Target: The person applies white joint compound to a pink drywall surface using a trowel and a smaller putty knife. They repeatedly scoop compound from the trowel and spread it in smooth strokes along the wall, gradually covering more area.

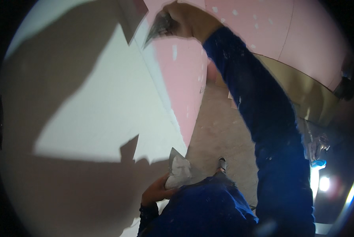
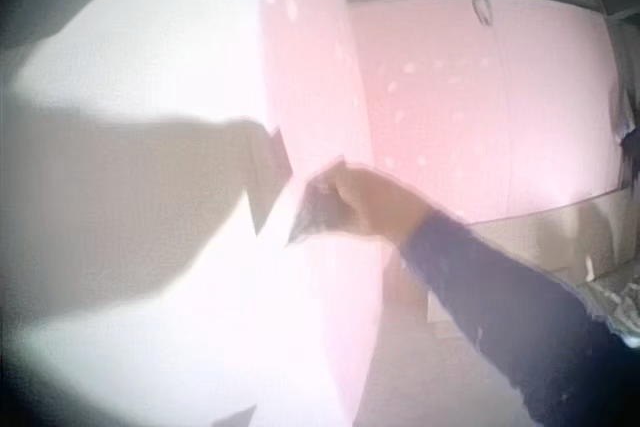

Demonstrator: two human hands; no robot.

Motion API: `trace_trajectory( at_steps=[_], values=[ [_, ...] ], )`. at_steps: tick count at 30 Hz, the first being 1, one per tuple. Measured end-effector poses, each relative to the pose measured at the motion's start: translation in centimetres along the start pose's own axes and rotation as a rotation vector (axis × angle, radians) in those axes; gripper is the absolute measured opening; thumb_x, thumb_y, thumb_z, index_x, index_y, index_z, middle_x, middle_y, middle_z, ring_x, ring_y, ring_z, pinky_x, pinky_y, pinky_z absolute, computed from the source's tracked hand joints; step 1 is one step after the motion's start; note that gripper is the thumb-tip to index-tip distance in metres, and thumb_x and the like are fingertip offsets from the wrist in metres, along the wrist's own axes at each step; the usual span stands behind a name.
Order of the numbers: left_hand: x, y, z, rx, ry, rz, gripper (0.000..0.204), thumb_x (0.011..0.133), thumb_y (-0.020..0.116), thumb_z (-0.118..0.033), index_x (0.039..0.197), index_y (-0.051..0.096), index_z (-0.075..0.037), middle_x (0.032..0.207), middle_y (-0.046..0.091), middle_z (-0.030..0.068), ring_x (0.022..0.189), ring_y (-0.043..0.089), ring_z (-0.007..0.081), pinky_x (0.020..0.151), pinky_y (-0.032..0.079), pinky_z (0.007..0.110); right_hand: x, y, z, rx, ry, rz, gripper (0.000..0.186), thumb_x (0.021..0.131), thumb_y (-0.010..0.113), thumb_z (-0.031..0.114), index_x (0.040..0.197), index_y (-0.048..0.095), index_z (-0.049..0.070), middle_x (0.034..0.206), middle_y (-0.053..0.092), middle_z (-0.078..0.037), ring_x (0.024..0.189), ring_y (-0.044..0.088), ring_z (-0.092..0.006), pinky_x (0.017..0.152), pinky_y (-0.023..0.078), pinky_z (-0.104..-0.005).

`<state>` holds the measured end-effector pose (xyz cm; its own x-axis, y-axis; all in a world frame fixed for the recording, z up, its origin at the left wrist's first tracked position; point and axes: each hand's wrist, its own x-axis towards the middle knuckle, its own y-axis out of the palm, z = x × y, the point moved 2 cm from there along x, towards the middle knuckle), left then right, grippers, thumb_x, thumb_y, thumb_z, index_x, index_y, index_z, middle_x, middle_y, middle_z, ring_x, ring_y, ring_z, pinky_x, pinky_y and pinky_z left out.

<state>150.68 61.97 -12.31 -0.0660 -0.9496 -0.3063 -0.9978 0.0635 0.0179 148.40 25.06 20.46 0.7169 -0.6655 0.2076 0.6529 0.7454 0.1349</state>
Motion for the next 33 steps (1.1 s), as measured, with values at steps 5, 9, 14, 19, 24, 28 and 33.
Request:
trace_trajectory(
  at_steps=[5,9,14,19,24,28,33],
  values=[
    [-0.5,0.2,-1.3,0.042,-0.112,-0.019,0.068,0.089,0.077,-0.022,0.146,0.047,0.001,0.118,0.066,0.0119,0.101,0.063,0.0169,0.09,0.053,0.032,-0.7,-2.9,-12.2,0.413,0.357,-0.177,0.028,0.097,0.046,0.008,0.123,0.052,-0.002,0.113,0.067,-0.022,0.105,0.069,-0.0362,0.098,0.057,-0.0604],
    [-1.1,0.5,-2.5,0.051,-0.134,-0.023,0.067,0.089,0.077,-0.023,0.145,0.049,-0.001,0.112,0.067,0.0088,0.088,0.064,0.0132,0.077,0.055,0.03,-0.3,-1.7,-14.4,0.387,0.401,-0.124,0.03,0.097,0.047,0.008,0.125,0.05,-0.002,0.118,0.065,-0.021,0.111,0.067,-0.0347,0.102,0.055,-0.0572],
    [-1.1,1.0,-2.3,-0.039,-0.1,-0.059,0.069,0.09,0.076,-0.025,0.148,0.046,-0.003,0.103,0.068,0.0073,0.072,0.062,0.0103,0.063,0.053,0.026,0.3,-0.4,-11.9,0.295,0.43,-0.172,0.028,0.101,0.045,0.011,0.123,0.048,-0.006,0.118,0.063,-0.025,0.11,0.067,-0.0359,0.1,0.058,-0.0561],
    [-1.0,1.1,-1.7,0.025,-0.155,-0.065,0.062,0.091,0.074,-0.018,0.145,0.049,-0.004,0.103,0.066,0.0018,0.079,0.06,0.0081,0.067,0.052,0.024,3.6,0.9,-4.1,0.21,0.271,-0.102,0.031,0.105,0.044,0.018,0.12,0.043,-0.008,0.119,0.061,-0.028,0.108,0.068,-0.0392,0.094,0.062,-0.0539],
    [-1.8,2.0,-2.6,-0.022,-0.06,-0.1,0.069,0.09,0.076,-0.023,0.149,0.044,-0.004,0.099,0.066,0.0055,0.07,0.059,0.0093,0.06,0.051,0.025,6.9,0.3,5.2,-0.058,0.021,0.097,0.036,0.106,0.05,0.022,0.127,0.05,-0.007,0.118,0.065,-0.025,0.111,0.07,-0.0348,0.096,0.062,-0.0453],
    [-1.8,2.4,-2.6,-0.07,-0.122,-0.097,0.072,0.09,0.076,-0.025,0.15,0.043,-0.004,0.099,0.066,0.007,0.067,0.059,0.0096,0.057,0.051,0.026,6.9,1.3,12.8,-0.445,-0.309,0.472,0.028,0.094,0.073,0.016,0.114,0.066,-0.004,0.108,0.074,-0.016,0.095,0.07,-0.0294,0.097,0.057,-0.0359],
    [-0.3,1.0,-1.0,0.002,-0.089,-0.04,0.07,0.091,0.076,-0.024,0.149,0.044,-0.002,0.101,0.065,0.0071,0.073,0.059,0.0093,0.064,0.052,0.026,2.7,0.8,15.0,-1.565,-0.551,-0.099,0.036,0.09,0.078,0.023,0.115,0.068,-0.001,0.109,0.074,-0.018,0.098,0.07,-0.0322,0.096,0.054,-0.0393]
  ],
)
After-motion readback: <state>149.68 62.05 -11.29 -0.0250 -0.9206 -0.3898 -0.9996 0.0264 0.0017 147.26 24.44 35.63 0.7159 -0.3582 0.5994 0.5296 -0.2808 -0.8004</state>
